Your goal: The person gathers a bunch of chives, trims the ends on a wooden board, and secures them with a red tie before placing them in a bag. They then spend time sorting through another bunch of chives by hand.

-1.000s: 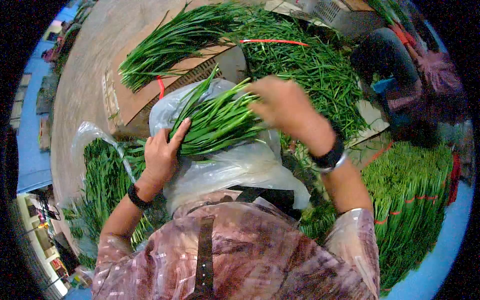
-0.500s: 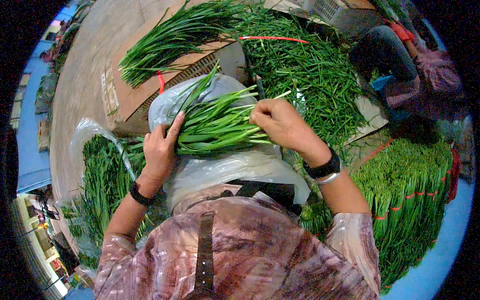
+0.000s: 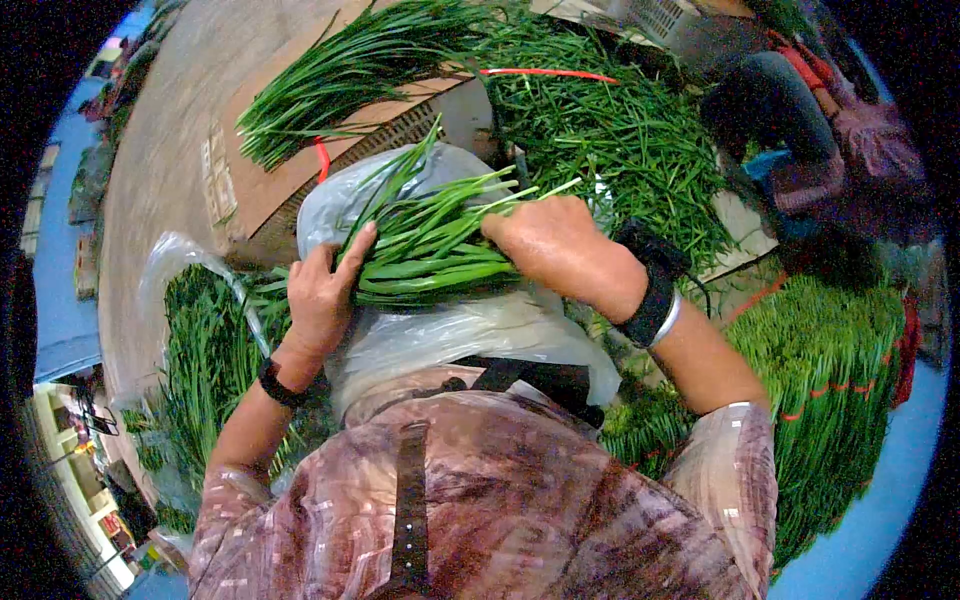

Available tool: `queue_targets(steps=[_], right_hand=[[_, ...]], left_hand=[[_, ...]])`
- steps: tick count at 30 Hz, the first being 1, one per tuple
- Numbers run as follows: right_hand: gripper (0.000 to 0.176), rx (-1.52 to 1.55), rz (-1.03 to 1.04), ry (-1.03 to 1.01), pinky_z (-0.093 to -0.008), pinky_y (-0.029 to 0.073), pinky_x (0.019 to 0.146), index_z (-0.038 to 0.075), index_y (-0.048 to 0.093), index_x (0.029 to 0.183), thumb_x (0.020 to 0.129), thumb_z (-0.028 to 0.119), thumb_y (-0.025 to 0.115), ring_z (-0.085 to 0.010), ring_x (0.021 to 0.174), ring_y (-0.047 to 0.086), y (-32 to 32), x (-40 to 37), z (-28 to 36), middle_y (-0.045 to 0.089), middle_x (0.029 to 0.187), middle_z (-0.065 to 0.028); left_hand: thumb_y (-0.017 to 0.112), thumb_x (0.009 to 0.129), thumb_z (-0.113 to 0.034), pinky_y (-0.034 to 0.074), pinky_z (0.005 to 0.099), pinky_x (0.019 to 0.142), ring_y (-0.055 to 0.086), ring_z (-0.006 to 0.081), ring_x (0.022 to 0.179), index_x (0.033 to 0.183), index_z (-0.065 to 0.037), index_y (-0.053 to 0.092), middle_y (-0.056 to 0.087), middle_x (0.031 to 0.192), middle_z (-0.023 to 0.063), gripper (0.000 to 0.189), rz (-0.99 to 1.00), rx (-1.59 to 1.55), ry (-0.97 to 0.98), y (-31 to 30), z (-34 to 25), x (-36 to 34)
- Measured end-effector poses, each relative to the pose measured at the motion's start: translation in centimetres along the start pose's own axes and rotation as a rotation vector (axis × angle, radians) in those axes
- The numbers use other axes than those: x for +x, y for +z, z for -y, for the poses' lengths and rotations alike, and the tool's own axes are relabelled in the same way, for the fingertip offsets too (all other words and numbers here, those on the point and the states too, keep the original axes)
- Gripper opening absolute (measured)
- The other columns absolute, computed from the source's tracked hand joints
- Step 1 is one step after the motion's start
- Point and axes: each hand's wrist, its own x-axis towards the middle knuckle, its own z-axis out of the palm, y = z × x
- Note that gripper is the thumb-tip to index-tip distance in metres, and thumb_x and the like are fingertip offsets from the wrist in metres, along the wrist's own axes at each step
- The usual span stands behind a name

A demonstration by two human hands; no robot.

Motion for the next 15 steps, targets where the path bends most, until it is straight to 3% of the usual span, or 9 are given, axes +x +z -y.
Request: queue_targets(steps=[3,6,10,11,15], right_hand=[[0.012,-0.033,-0.193,0.017,-0.0433,0.049,0.059,0.008,0.058,0.083,0.077,0.017,0.062,-0.0335,0.069,0.062,1.6,0.0,-1.6,0.062,0.077,-0.0118],[0.011,-0.008,-0.258,0.013,-0.0445,0.049,0.06,0.008,0.058,0.083,0.077,0.016,0.062,-0.0346,0.071,0.061,3.0,-1.4,-6.4,0.062,0.078,-0.0118],[0.018,-0.276,0.087,0.581,-0.0483,0.049,0.065,0.005,0.061,0.09,0.076,0.015,0.067,-0.0383,0.077,0.061,4.9,-5.6,-15.4,0.064,0.08,-0.0163],[0.028,-0.24,0.036,0.661,-0.0438,0.051,0.068,0.005,0.061,0.101,0.077,0.017,0.069,-0.0364,0.082,0.063,3.7,-5.7,-14.2,0.064,0.085,-0.0186],[0.039,0.404,-0.382,0.3,-0.0339,0.052,0.072,0.004,0.058,0.113,0.078,0.015,0.069,-0.025,0.088,0.065,0.7,-3.0,-7.0,0.065,0.092,-0.0154]], left_hand=[[0.054,0.077,-0.009,0.037,0.0308,0.058,0.052,0.0168,0.068,0.133,-0.027,0.051,0.052,0.079,0.0021,0.059,0.002,0.035,0.005,0.2,0.1,-0.1],[0.054,0.077,-0.009,0.037,0.0307,0.058,0.052,0.0169,0.069,0.132,-0.027,0.052,0.053,0.08,0.0024,0.058,0.057,0.044,-0.02,-0.3,-0.1,-0.1],[0.054,0.076,-0.007,0.037,0.0308,0.058,0.053,0.0171,0.07,0.132,-0.026,0.052,0.054,0.081,0.0033,0.059,0.013,0.011,-0.004,0.0,0.0,0.2],[0.054,0.076,-0.007,0.038,0.0308,0.059,0.053,0.0172,0.07,0.132,-0.026,0.052,0.054,0.081,0.0035,0.059,0.017,0.019,-0.004,0.0,0.0,0.2],[0.055,0.075,-0.006,0.038,0.0307,0.059,0.053,0.0176,0.071,0.132,-0.025,0.052,0.054,0.082,0.0038,0.06,0.031,0.019,0.005,0.3,0.0,0.3]])
